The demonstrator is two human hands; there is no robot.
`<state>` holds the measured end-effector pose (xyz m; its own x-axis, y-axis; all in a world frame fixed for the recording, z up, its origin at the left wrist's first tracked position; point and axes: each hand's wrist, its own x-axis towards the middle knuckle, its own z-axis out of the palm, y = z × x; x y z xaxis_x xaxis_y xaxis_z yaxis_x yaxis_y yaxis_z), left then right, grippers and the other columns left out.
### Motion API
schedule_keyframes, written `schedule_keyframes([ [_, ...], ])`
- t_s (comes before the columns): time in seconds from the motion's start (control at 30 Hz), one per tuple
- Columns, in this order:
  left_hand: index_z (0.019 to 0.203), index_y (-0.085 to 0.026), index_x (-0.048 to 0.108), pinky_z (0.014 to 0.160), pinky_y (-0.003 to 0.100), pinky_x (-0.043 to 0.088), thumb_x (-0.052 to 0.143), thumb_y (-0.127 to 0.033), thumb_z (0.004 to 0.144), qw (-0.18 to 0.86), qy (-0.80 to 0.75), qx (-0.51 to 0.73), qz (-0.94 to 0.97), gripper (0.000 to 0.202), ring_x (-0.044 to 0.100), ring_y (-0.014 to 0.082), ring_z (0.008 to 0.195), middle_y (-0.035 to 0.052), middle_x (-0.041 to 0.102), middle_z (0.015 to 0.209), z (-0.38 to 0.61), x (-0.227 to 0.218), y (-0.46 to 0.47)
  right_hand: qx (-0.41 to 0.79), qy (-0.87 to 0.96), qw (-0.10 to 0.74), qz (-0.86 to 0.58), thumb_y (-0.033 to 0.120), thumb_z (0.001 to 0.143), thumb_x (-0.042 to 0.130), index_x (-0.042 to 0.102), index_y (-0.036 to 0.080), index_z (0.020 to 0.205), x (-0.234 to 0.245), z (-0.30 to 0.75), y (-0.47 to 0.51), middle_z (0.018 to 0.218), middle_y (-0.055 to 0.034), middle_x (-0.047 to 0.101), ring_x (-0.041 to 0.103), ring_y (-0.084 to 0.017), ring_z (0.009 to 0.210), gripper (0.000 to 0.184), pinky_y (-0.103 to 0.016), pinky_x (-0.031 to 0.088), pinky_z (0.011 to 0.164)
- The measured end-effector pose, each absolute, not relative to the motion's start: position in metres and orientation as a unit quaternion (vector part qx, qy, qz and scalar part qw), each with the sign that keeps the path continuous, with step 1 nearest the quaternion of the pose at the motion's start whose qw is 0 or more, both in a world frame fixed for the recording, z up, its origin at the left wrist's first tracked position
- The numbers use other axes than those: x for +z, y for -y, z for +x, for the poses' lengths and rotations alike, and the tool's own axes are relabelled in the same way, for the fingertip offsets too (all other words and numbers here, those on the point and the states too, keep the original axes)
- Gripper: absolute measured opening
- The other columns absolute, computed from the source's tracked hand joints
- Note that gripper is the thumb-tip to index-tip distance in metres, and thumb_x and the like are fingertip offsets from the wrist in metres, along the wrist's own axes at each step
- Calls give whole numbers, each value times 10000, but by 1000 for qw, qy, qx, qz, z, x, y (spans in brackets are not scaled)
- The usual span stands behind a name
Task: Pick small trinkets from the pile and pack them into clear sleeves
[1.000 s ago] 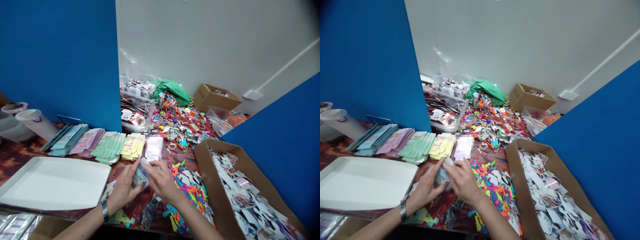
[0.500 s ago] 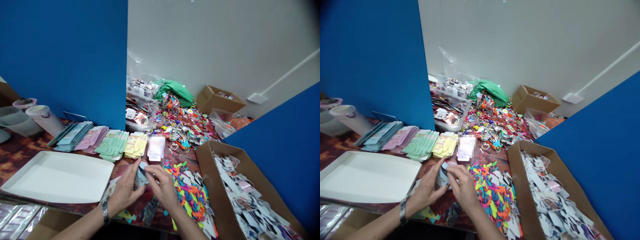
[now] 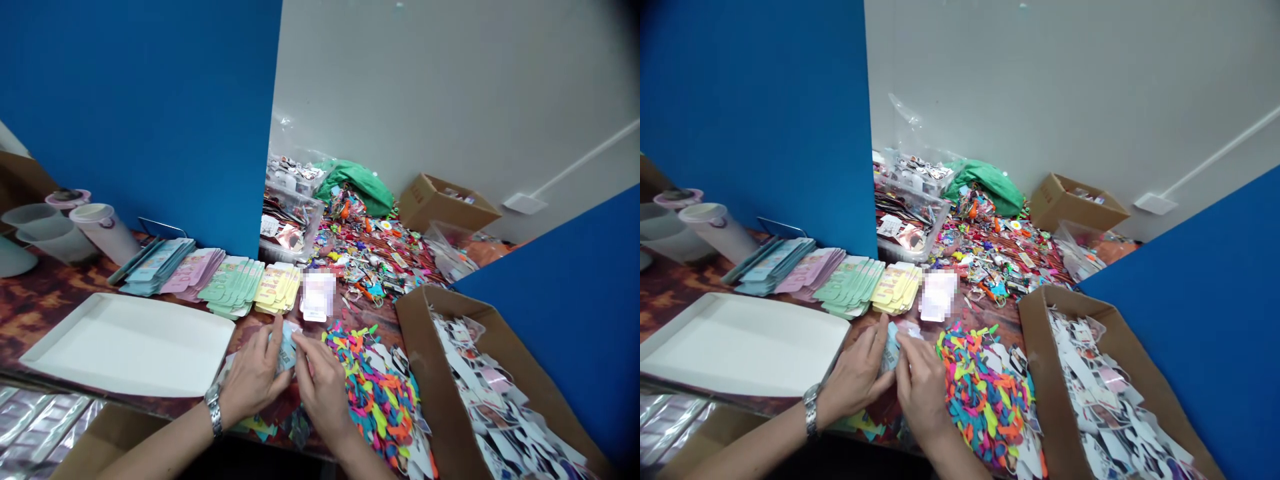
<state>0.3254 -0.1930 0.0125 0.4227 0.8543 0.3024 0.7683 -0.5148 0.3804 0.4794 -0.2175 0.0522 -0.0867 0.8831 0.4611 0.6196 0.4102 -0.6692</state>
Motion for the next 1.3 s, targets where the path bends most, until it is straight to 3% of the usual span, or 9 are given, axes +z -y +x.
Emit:
schedule_keyframes([
  [0.2, 1523, -113, -75, 781, 443, 532, 522, -345, 853, 56, -466, 216, 856, 927, 565, 313, 971, 201, 520, 1173, 315, 6, 193, 167, 681, 442, -560, 148, 938, 475, 602, 210, 1239, 39, 474, 226, 1150, -81, 687, 657, -205, 1058, 332, -334, 541, 919],
  [0.4, 1529, -118, -49, 853, 485, 504, 534, -358, 860, 4, -433, 217, 875, 919, 502, 379, 1137, 249, 466, 1287, 306, -1, 192, 184, 674, 439, -565, 159, 943, 478, 616, 206, 1219, 34, 468, 231, 1144, -81, 693, 662, -202, 1058, 312, -336, 549, 923],
  [0.53, 1530, -119, -40, 876, 493, 491, 526, -368, 869, 20, -451, 226, 863, 905, 509, 366, 1125, 235, 482, 1264, 306, 5, 193, 160, 677, 451, -559, 152, 958, 442, 571, 187, 1291, 30, 462, 235, 1225, -117, 656, 620, -219, 1146, 359, -371, 529, 967],
  [0.73, 1533, -125, -17, 891, 483, 494, 539, -334, 844, 71, -444, 214, 867, 910, 508, 348, 1131, 221, 478, 1285, 303, 11, 196, 266, 650, 455, -548, 204, 979, 460, 427, 191, 1416, 32, 470, 231, 1214, -103, 675, 603, -206, 1185, 438, -348, 522, 980],
  [0.9, 1540, -187, 43, 867, 475, 509, 547, -336, 847, 23, -438, 216, 872, 870, 509, 363, 1153, 222, 479, 1307, 305, 5, 196, 222, 655, 455, -560, 223, 988, 440, 492, 207, 1384, 26, 469, 232, 1281, -98, 633, 603, -227, 1182, 400, -343, 539, 959],
  [1.13, 1529, -149, 170, 852, 423, 540, 587, -260, 755, -61, -423, 253, 868, 886, 578, 327, 1068, 202, 567, 1250, 306, -4, 188, 60, 624, 520, -580, 261, 990, 412, 494, 330, 1396, -32, 454, 223, 1251, -26, 652, 652, -229, 1095, 419, -291, 585, 878],
  [1.2, 1524, -140, 191, 837, 386, 551, 592, -245, 744, -77, -421, 254, 867, 884, 579, 317, 1076, 196, 577, 1242, 305, -5, 186, 64, 621, 541, -563, 270, 981, 441, 509, 358, 1380, -36, 457, 214, 1202, -8, 681, 680, -216, 1037, 414, -245, 594, 833],
  [1.3, 1529, -126, 159, 839, 367, 555, 568, -260, 786, -59, -431, 257, 863, 859, 576, 306, 1091, 199, 571, 1247, 307, 4, 186, 162, 637, 545, -521, 271, 969, 476, 531, 333, 1362, -14, 469, 207, 1153, -11, 707, 690, -206, 1019, 401, -223, 598, 801],
])
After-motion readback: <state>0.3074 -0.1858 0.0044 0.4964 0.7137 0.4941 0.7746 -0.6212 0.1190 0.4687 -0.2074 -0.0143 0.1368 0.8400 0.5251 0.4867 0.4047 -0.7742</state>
